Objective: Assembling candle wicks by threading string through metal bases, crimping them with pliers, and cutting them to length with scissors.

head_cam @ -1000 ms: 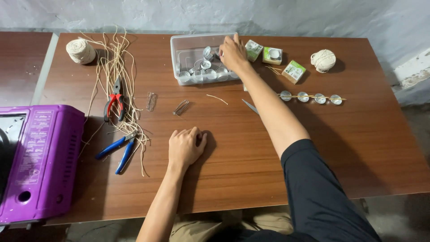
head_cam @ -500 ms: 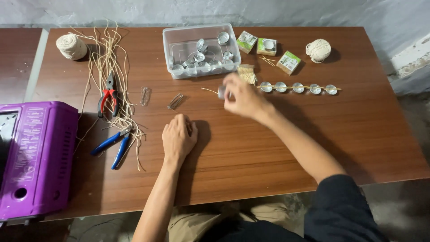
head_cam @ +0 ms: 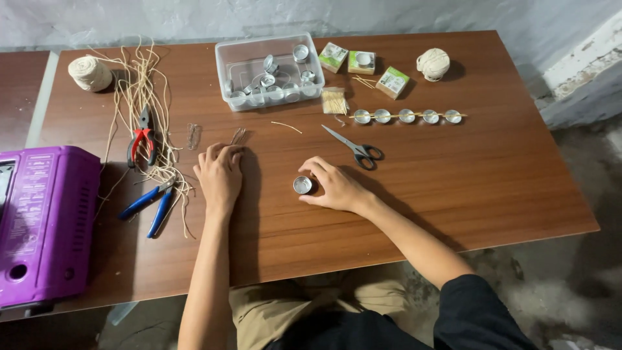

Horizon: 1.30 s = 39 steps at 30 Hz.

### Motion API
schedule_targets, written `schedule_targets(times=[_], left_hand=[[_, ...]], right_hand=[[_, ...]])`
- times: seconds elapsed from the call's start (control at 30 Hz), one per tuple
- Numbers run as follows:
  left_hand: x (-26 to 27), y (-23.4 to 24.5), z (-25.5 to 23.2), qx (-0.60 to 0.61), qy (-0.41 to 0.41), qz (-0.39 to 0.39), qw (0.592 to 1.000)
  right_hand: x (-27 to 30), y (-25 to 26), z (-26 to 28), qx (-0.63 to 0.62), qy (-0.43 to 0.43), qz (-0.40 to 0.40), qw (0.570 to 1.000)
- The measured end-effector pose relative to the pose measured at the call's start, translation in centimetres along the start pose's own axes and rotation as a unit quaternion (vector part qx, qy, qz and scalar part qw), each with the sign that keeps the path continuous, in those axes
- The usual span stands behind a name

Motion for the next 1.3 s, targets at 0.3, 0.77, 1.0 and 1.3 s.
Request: schedule_targets(times=[0.3, 0.77, 1.0, 1.3], left_hand=[[-2.4, 2.4, -3.3, 0.067, -0.111, -0.119, 0.984], [-5.1, 2.3, -12.8, 0.484, -0.075, -0.007, 0.872], [-3.6, 1.5, -14.4, 0.609, -0.008, 0.047, 0.792], [-2.6, 0.4, -13.5, 0.533, 0.015, -0.046, 0.845]], right_hand=[[-0.8, -0.3, -1.6, -0.12, 0.027, -0.088, 0.989], [-1.6, -0.9, -3.6, -0.413, -0.108, -0.044, 0.903], [-1.7, -0.4, -4.1, -0.447, -0.141, -0.042, 0.882], [-1.7, 1.3, -2.8, -0.39, -0.152, -0.086, 0.904]])
Point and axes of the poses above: each hand's wrist, its own x-axis away from the middle knuckle, its own y-axis out of the back of the hand, z = x × y, the point moved 5 cm from there along -x, towards the middle knuckle, and after that the axes turned 15 degrees about -y, right-handed, at the moved point
